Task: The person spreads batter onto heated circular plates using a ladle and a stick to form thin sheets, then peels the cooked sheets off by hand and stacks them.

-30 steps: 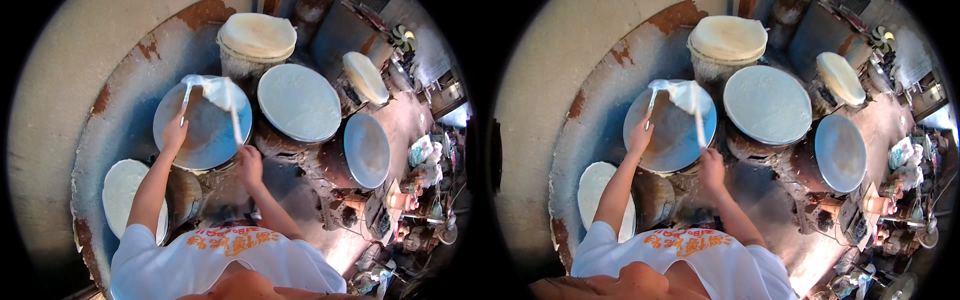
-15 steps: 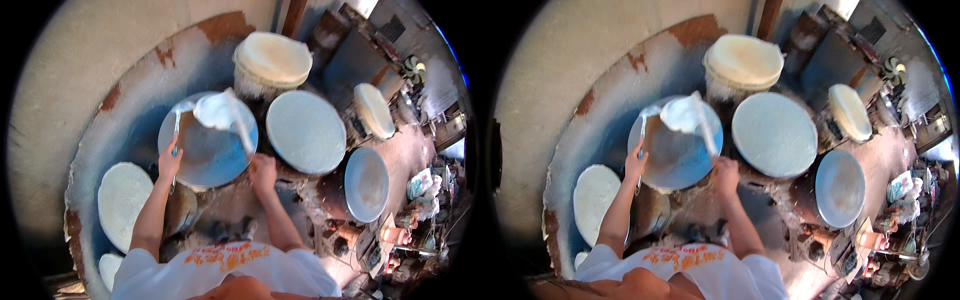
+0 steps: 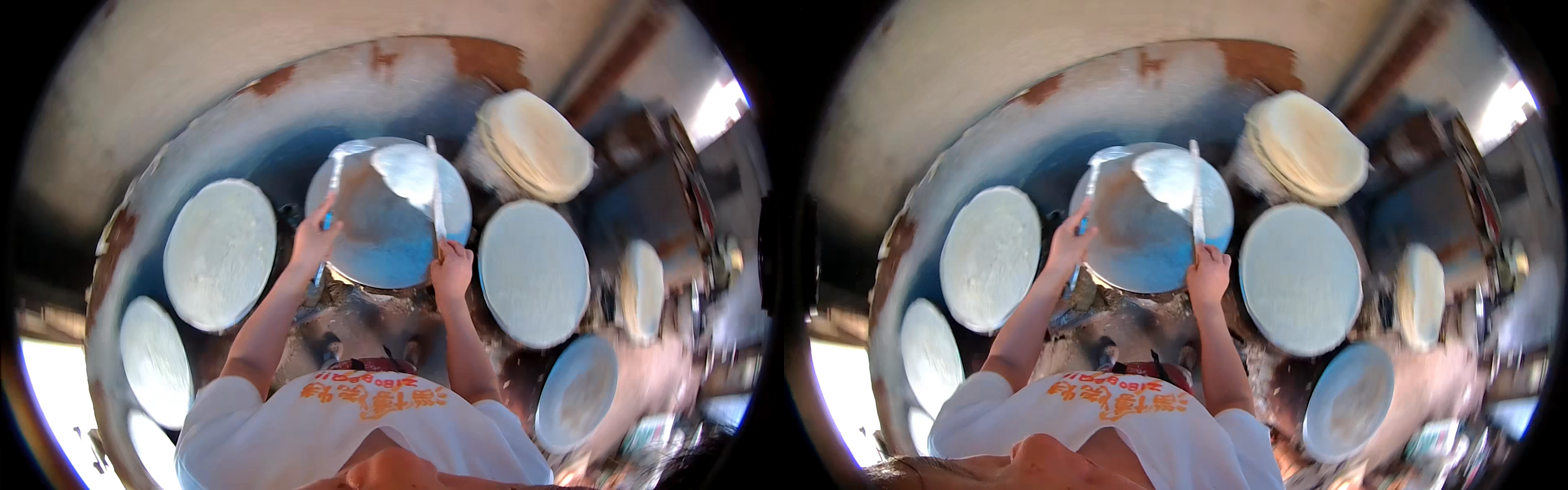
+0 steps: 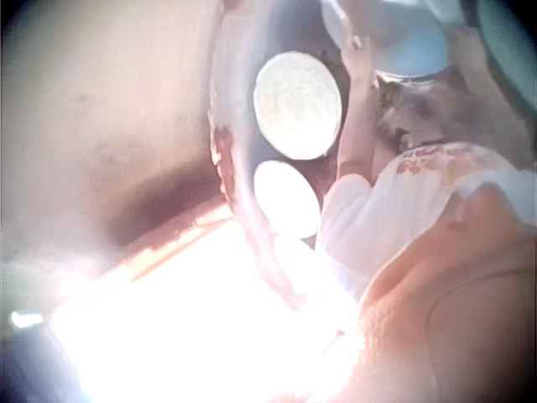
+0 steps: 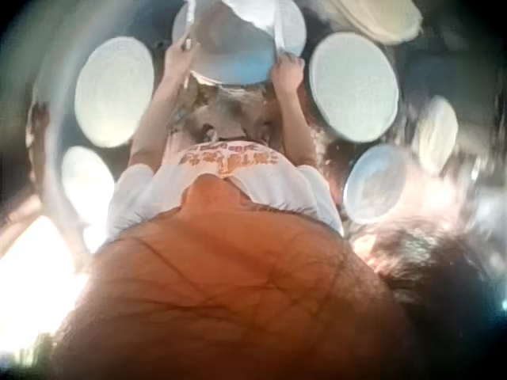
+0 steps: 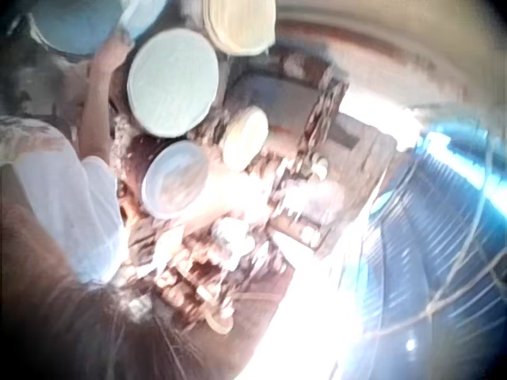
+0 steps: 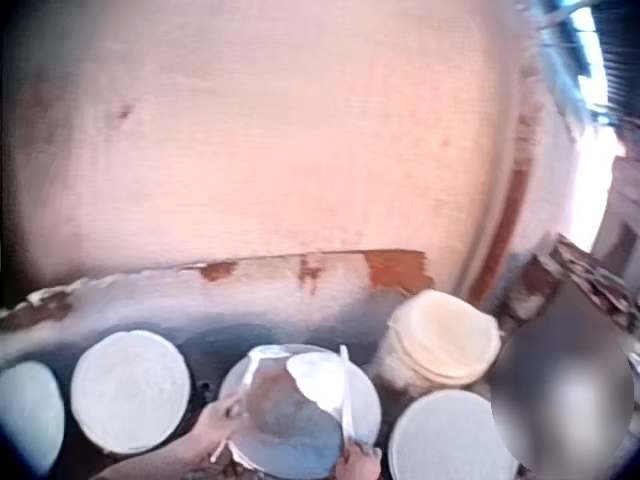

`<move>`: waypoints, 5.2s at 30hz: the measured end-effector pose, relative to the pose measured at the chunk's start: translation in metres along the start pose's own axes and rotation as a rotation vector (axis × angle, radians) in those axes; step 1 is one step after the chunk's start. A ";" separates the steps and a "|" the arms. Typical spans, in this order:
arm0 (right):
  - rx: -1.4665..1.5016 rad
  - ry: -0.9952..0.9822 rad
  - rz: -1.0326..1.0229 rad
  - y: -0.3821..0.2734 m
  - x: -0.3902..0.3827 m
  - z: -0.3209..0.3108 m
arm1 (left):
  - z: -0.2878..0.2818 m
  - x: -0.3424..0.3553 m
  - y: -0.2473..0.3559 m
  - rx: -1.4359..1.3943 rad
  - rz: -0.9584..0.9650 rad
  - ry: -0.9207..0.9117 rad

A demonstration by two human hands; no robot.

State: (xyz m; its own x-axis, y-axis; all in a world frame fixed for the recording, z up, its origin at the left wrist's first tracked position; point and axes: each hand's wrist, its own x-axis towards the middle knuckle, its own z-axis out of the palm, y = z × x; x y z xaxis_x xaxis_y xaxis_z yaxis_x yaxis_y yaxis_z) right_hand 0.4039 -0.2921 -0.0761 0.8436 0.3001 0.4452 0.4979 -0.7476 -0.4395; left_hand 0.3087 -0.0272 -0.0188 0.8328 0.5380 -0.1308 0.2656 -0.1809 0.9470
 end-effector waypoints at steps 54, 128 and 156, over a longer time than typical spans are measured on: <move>0.649 -0.974 -0.690 0.083 0.221 0.033 | 0.097 -0.217 0.061 0.138 -0.592 0.149; 0.570 -0.550 0.616 0.068 -0.155 -0.107 | 0.020 -0.190 0.074 -0.676 -0.063 -0.472; 0.196 -0.062 0.430 0.034 -0.082 -0.044 | 0.047 -0.034 0.073 -1.369 -0.715 -0.535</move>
State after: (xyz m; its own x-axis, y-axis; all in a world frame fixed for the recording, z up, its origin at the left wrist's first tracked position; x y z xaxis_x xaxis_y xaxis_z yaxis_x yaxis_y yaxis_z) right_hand 0.3427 -0.3683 -0.0927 0.9889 0.0268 0.1460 0.1242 -0.6876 -0.7153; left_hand 0.3227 -0.0972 0.0411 0.8779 -0.1964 -0.4368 0.2875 0.9455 0.1527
